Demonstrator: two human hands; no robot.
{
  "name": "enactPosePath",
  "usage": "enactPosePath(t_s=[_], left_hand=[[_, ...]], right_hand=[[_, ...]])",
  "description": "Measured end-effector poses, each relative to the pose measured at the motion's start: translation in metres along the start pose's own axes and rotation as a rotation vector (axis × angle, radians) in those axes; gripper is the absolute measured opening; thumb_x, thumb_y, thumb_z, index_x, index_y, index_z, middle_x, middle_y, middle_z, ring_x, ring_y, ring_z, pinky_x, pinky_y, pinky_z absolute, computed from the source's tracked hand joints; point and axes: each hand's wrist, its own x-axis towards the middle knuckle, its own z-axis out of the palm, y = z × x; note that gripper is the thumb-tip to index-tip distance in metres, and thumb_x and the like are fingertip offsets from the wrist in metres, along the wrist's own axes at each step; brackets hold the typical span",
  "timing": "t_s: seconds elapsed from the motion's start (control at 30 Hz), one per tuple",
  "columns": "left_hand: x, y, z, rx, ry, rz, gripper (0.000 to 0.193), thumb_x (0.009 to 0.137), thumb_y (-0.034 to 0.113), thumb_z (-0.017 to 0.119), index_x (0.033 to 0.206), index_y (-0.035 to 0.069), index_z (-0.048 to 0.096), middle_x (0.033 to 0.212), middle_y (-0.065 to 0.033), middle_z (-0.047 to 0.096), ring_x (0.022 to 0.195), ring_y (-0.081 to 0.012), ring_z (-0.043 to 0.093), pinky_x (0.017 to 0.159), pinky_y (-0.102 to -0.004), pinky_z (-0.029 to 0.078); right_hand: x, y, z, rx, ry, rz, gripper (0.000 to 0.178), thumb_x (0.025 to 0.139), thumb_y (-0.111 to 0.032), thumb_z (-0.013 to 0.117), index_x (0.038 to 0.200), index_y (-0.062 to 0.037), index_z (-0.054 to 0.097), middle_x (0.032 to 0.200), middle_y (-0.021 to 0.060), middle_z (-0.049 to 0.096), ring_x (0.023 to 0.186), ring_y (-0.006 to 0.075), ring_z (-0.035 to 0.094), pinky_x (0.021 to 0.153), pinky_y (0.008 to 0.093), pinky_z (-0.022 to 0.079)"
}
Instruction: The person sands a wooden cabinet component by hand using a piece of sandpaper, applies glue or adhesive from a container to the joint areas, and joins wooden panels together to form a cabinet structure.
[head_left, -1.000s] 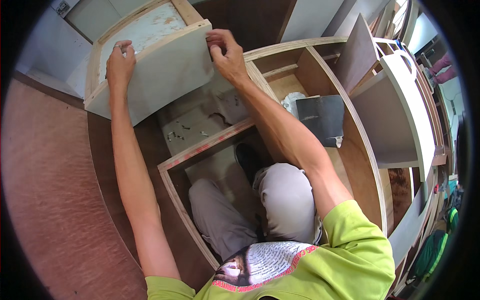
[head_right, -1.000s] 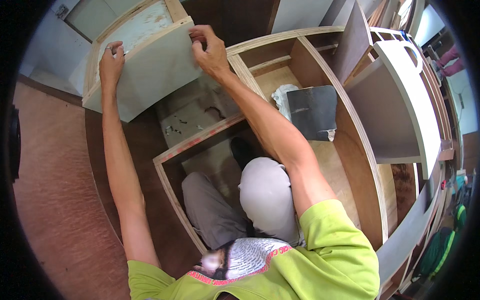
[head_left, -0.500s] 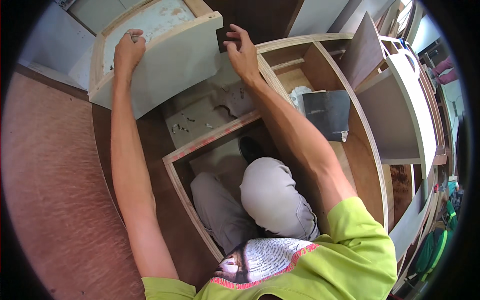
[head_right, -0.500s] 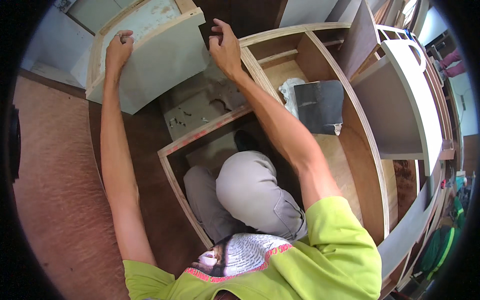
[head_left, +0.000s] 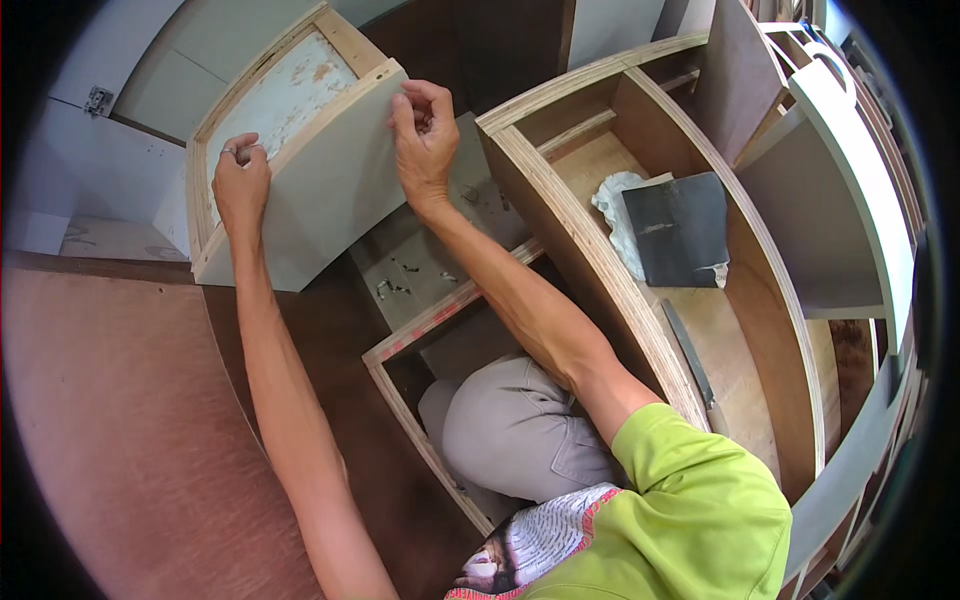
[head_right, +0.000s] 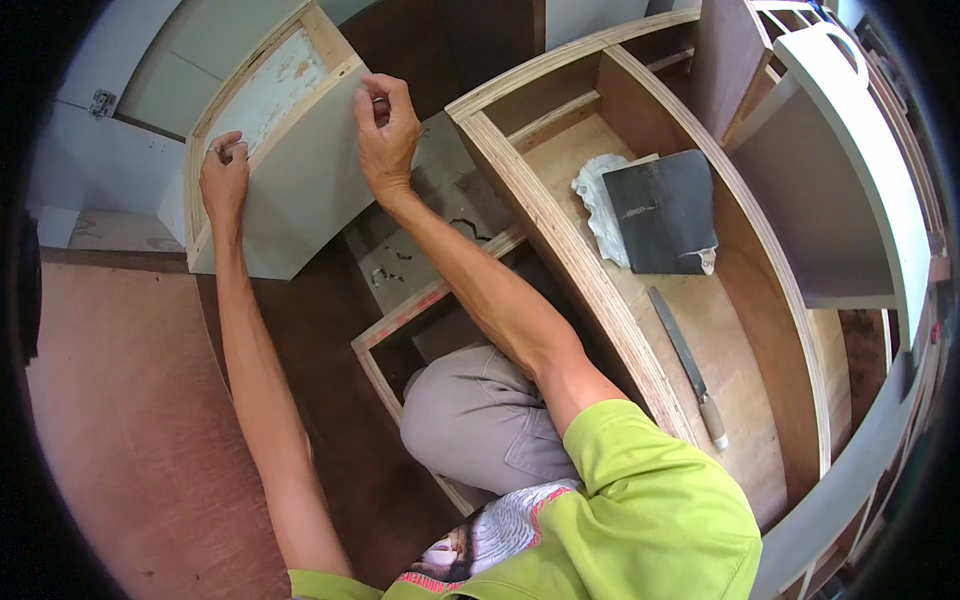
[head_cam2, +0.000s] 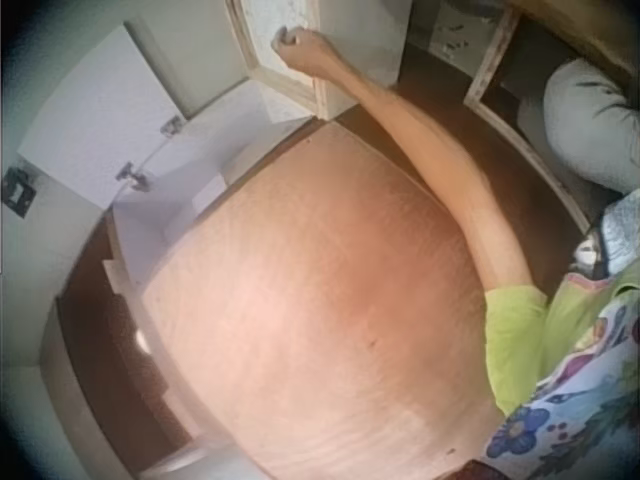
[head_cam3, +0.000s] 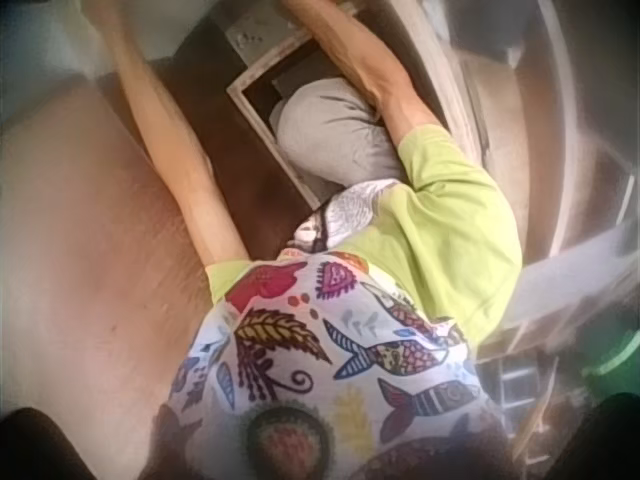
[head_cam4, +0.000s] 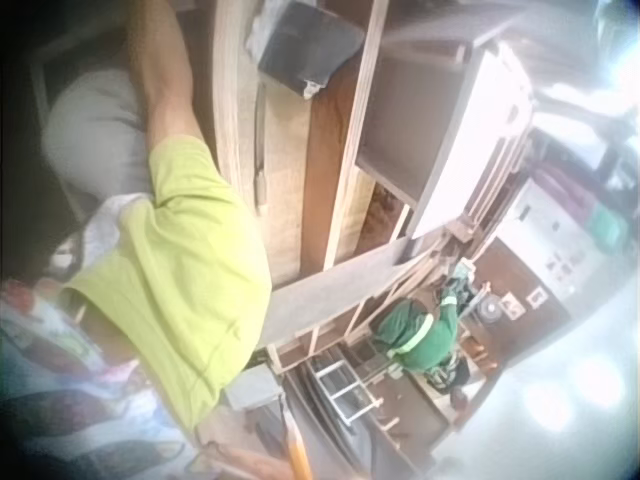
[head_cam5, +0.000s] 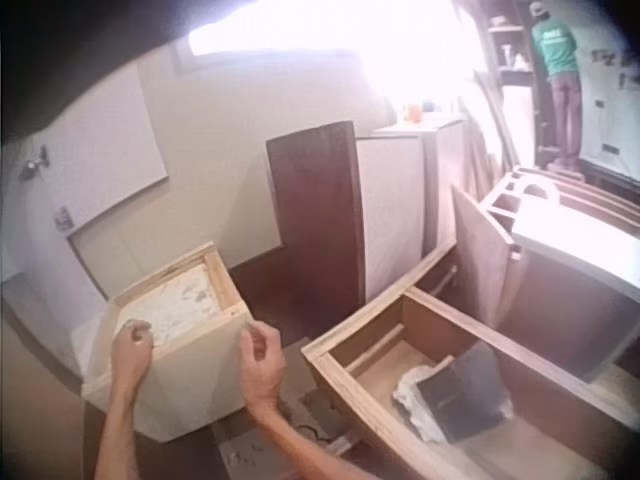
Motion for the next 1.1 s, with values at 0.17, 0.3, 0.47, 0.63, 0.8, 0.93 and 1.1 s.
enactPosePath(t_s=[0.17,0.3,0.47,0.63,0.8,0.93,1.1], left_hand=[[0.003,-0.004,-0.001,-0.010,0.000,-0.016,0.031,0.086,0.021,0.057,0.112,0.008,0.067,0.100,-0.0136,0.072,0.096,-0.0274,0.068,0.087,-0.0353,0.049],[-0.001,0.007,0.001,0.026,0.003,-0.004,0.031,0.087,0.021,0.058,0.114,0.008,0.066,0.101,-0.0140,0.071,0.096,-0.0265,0.068,0.087,-0.0353,0.049],[0.003,0.000,-0.001,0.012,-0.032,-0.028,0.031,0.088,0.022,0.059,0.114,0.007,0.066,0.102,-0.0159,0.071,0.096,-0.0256,0.067,0.087,-0.0347,0.049],[0.005,0.000,0.000,0.016,-0.038,-0.021,0.031,0.089,0.022,0.058,0.115,0.007,0.065,0.102,-0.0166,0.070,0.096,-0.0255,0.067,0.087,-0.0341,0.049],[0.007,-0.006,0.000,-0.011,-0.041,-0.013,0.032,0.089,0.022,0.058,0.115,0.006,0.065,0.101,-0.0168,0.070,0.096,-0.0252,0.067,0.087,-0.0341,0.049],[0.005,-0.002,0.001,-0.029,-0.042,-0.025,0.032,0.088,0.022,0.058,0.115,0.006,0.065,0.100,-0.0159,0.070,0.095,-0.0246,0.067,0.086,-0.0339,0.049],[0.003,0.003,0.001,-0.024,-0.017,0.010,0.031,0.088,0.020,0.058,0.114,0.005,0.066,0.099,-0.0148,0.071,0.094,-0.0234,0.067,0.086,-0.0332,0.049]], right_hand=[[0.004,0.002,0.004,-0.008,-0.008,-0.065,0.015,0.092,-0.007,0.064,0.106,-0.0067,0.064,0.087,0.0013,0.062,0.067,0.0069,0.056,0.058,0.0230,0.048],[0.012,0.001,-0.001,0.043,-0.007,-0.079,0.015,0.091,-0.005,0.064,0.105,-0.0074,0.065,0.087,0.0020,0.064,0.060,0.0063,0.056,0.051,0.0219,0.046],[0.013,-0.001,0.000,0.049,-0.031,-0.037,0.014,0.092,-0.006,0.064,0.105,-0.0068,0.066,0.081,0.0007,0.064,0.059,0.0054,0.056,0.049,0.0216,0.047],[0.016,-0.004,-0.006,0.071,-0.072,0.007,0.013,0.091,-0.005,0.063,0.104,-0.0064,0.067,0.081,0.0001,0.064,0.059,0.0047,0.056,0.049,0.0218,0.047],[0.018,0.001,-0.008,0.064,-0.108,-0.020,0.013,0.090,-0.003,0.062,0.102,-0.0061,0.067,0.079,0.0013,0.064,0.057,0.0054,0.055,0.048,0.0221,0.046],[0.017,0.003,-0.009,0.033,-0.113,-0.089,0.016,0.089,-0.002,0.063,0.104,-0.0063,0.065,0.076,0.0025,0.062,0.055,0.0064,0.055,0.047,0.0230,0.044],[0.018,0.003,-0.010,0.054,-0.117,-0.065,0.021,0.089,-0.003,0.064,0.109,-0.0078,0.062,0.072,0.0021,0.060,0.054,0.0065,0.054,0.047,0.0232,0.043]])
